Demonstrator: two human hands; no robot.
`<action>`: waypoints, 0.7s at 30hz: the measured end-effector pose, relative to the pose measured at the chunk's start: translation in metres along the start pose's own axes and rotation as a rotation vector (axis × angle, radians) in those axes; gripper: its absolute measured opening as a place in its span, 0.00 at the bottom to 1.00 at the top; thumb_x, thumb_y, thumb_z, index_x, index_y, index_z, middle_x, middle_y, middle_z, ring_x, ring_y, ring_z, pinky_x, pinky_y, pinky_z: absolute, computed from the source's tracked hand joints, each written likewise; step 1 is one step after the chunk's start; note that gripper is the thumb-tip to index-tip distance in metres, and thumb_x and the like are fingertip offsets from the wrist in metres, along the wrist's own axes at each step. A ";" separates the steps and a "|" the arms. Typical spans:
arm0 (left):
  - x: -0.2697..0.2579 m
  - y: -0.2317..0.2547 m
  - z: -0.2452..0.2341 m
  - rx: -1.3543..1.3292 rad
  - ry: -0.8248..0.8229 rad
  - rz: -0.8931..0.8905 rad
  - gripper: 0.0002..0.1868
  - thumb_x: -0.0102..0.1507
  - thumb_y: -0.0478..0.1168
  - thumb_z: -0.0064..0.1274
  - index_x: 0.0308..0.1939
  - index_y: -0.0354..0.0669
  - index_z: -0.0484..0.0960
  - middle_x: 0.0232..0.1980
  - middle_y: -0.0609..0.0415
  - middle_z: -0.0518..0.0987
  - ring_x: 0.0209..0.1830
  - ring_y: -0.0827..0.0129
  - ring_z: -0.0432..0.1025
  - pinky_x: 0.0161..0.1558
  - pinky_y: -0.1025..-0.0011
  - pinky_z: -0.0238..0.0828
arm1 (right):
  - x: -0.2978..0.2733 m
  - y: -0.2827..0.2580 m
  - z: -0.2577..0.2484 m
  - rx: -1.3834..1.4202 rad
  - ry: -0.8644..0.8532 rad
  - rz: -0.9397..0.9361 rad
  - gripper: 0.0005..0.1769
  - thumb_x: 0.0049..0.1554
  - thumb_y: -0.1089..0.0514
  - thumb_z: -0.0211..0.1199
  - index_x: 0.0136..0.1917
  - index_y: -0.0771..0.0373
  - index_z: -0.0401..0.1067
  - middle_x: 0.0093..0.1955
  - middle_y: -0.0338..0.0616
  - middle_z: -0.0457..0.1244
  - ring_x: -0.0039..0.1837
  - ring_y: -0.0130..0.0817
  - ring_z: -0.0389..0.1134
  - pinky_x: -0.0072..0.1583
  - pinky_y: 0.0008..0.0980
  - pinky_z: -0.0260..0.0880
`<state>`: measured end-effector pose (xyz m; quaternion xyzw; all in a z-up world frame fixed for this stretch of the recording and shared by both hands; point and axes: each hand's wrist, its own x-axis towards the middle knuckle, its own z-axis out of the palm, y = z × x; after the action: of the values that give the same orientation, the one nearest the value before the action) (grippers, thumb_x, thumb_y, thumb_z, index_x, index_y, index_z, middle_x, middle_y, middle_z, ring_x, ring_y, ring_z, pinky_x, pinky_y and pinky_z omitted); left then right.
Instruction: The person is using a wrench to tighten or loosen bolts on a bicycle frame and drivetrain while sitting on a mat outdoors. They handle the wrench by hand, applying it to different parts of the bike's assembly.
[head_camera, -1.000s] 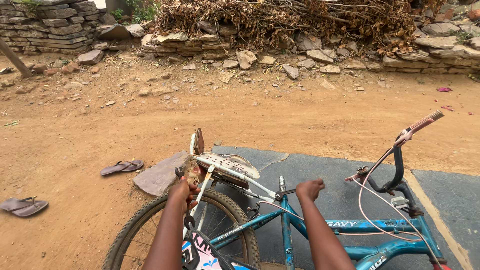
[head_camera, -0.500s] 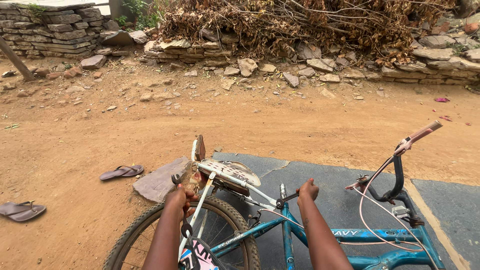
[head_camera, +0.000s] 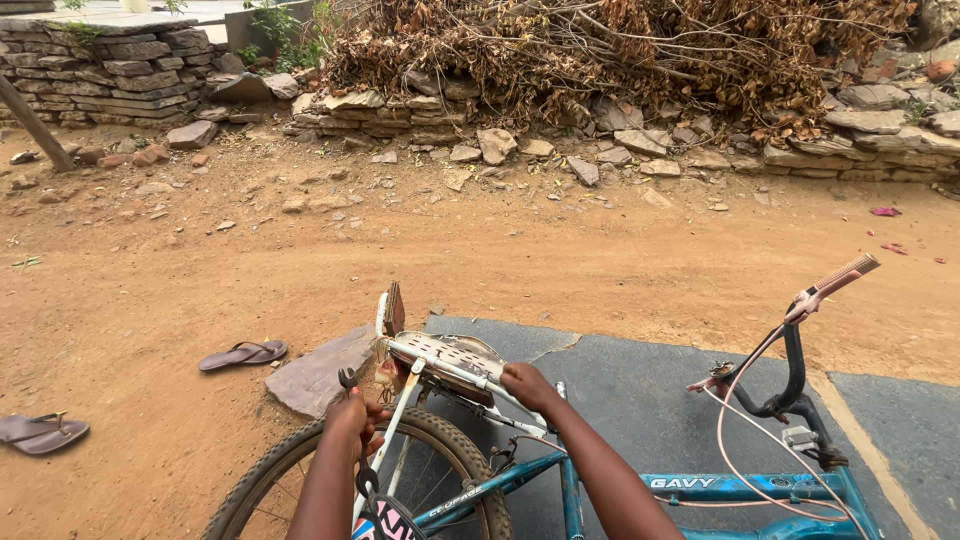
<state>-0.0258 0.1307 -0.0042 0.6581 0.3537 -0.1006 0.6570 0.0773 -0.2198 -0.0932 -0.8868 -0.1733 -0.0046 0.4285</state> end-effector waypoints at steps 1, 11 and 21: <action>-0.001 0.000 0.001 -0.010 -0.009 0.000 0.32 0.76 0.59 0.31 0.41 0.36 0.82 0.27 0.55 0.75 0.18 0.75 0.56 0.32 0.62 0.74 | -0.010 -0.008 0.013 -0.091 -0.085 -0.126 0.15 0.60 0.51 0.53 0.39 0.65 0.64 0.37 0.46 0.60 0.40 0.38 0.60 0.45 0.43 0.63; 0.002 0.006 0.003 -0.036 -0.058 0.019 0.33 0.76 0.59 0.28 0.46 0.37 0.81 0.31 0.54 0.78 0.20 0.75 0.56 0.33 0.63 0.74 | -0.148 -0.083 -0.028 -0.395 -0.393 -0.337 0.09 0.51 0.61 0.52 0.48 0.60 0.63 0.47 0.51 0.59 0.54 0.47 0.59 0.63 0.48 0.60; -0.003 0.004 0.036 -0.032 -0.044 0.047 0.31 0.76 0.57 0.28 0.45 0.35 0.80 0.35 0.52 0.83 0.20 0.74 0.56 0.32 0.61 0.75 | -0.191 -0.053 -0.109 -0.605 -0.275 -0.439 0.18 0.56 0.56 0.57 0.60 0.50 0.71 0.64 0.49 0.61 0.59 0.46 0.67 0.53 0.48 0.71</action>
<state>-0.0140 0.0967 -0.0035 0.6533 0.3252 -0.0939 0.6772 -0.1031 -0.3301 -0.0140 -0.9071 -0.4053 -0.0284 0.1098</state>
